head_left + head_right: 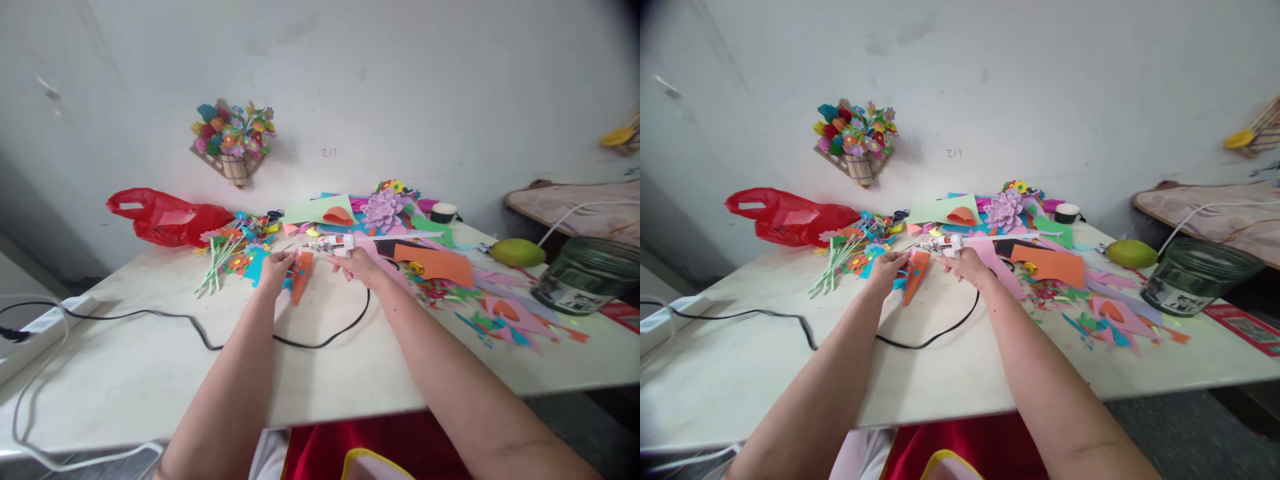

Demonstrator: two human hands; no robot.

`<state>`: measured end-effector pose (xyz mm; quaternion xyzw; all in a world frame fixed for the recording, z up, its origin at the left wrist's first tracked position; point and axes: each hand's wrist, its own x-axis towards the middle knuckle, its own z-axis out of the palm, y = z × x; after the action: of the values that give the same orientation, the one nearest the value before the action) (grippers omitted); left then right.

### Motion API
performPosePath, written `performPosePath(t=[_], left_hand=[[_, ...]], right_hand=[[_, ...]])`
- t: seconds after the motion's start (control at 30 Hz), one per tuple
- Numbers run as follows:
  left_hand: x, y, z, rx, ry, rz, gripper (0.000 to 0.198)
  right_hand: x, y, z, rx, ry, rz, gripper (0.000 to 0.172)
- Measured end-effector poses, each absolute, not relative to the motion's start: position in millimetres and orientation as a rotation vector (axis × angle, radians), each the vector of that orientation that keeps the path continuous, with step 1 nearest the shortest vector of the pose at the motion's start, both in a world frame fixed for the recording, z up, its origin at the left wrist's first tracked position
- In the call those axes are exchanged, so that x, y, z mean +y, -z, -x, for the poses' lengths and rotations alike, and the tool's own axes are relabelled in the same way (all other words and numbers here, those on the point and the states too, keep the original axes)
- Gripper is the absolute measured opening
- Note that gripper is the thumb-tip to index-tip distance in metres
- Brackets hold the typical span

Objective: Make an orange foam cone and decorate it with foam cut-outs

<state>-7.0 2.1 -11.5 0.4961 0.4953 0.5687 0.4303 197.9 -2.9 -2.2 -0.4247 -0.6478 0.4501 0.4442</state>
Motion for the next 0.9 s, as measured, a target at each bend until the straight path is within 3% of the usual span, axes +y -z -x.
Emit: performPosePath(t=[0.9], left_hand=[[2,10,5,1.257,-1.435,-1.308,0.033]], right_hand=[[-7,-1,-193,-1.762,-0.992,1.239,0.038]])
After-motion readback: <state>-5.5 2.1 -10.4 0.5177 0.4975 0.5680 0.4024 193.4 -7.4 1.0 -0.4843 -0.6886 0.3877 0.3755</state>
